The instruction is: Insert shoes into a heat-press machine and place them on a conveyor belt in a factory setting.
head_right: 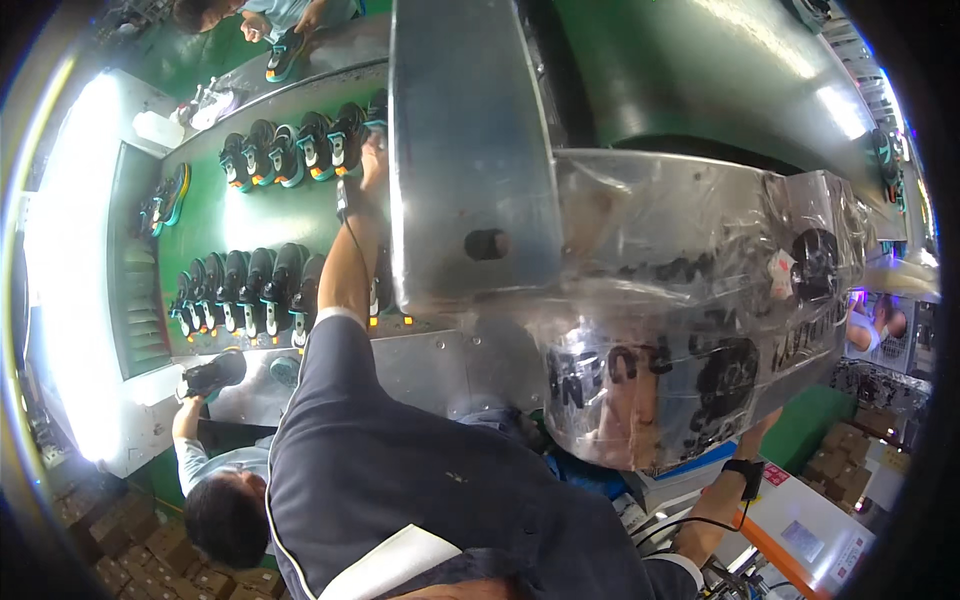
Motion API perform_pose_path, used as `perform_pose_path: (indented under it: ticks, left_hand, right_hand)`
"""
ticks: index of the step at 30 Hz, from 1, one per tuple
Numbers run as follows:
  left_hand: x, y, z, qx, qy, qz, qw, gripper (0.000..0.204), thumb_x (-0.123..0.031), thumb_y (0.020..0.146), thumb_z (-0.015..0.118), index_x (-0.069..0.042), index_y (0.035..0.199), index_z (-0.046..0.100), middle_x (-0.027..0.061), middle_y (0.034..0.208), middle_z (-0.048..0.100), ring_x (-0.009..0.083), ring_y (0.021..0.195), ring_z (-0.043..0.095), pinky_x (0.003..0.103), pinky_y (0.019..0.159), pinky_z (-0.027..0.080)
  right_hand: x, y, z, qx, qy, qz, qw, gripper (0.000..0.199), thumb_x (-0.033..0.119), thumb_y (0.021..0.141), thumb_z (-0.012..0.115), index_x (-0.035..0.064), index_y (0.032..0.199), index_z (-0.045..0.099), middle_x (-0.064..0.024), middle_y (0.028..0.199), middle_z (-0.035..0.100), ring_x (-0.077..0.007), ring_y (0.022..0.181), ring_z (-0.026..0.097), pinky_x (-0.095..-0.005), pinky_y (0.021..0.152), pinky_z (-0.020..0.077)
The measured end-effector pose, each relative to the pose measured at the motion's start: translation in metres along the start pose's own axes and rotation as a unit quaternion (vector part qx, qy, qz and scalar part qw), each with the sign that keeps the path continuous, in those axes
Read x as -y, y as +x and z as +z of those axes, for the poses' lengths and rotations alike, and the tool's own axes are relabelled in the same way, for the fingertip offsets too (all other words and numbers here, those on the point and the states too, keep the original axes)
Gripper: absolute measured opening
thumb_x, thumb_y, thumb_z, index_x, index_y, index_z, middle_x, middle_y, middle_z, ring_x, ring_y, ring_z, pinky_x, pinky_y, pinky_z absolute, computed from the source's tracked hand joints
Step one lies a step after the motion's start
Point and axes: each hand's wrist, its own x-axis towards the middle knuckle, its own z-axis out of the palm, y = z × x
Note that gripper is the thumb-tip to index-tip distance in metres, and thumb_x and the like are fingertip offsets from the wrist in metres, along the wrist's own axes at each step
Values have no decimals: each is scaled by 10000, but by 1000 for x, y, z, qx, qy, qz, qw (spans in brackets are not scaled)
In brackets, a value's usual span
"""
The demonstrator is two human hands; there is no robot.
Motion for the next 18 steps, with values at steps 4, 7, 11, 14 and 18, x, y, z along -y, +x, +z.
perform_pose_path:
  ticks: [4, 7, 11, 14, 18]
  left_hand:
    - [2, -78, -9, 58, -14, 70, 996, 599, -337, 836, 643, 86, 1245, 528, 281, 1222, 573, 401, 1144, 544, 431, 999, 422]
    - [-55, -211, -35, 185, -152, -22, 971, 410, -251, 885, 616, 64, 1145, 586, 210, 1137, 630, 310, 1041, 590, 383, 938, 448]
    - [-199, -337, -110, 433, -246, -104, 861, 195, -134, 929, 602, 38, 944, 690, 145, 994, 692, 198, 874, 647, 303, 812, 506]
    - [-290, -399, -132, 565, -331, -71, 753, 269, -185, 937, 617, 56, 845, 696, 167, 1014, 692, 234, 976, 648, 354, 877, 502]
    - [-363, -432, -137, 694, -422, 16, 583, 362, -269, 941, 610, 67, 1070, 653, 201, 1132, 651, 286, 1101, 611, 406, 952, 473]
  right_hand:
    - [80, 18, 34, 222, -177, 155, 946, 482, 375, 973, 406, -38, 995, 655, -265, 968, 654, -433, 911, 593, -469, 797, 462]
    - [185, 28, 32, 158, -198, 141, 957, 480, 381, 978, 391, -25, 986, 648, -252, 998, 647, -432, 922, 595, -471, 805, 457]
    - [244, 46, 30, 218, -171, 217, 936, 493, 383, 993, 372, -38, 1018, 627, -262, 1032, 630, -451, 959, 576, -486, 848, 452]
    - [248, 38, 22, 108, -134, 148, 974, 378, 325, 956, 425, 12, 942, 636, -225, 959, 646, -428, 916, 605, -495, 803, 464]
    - [276, 35, 6, 21, -21, 191, 981, 301, 281, 956, 470, 40, 976, 650, -220, 897, 653, -410, 877, 621, -455, 754, 487]
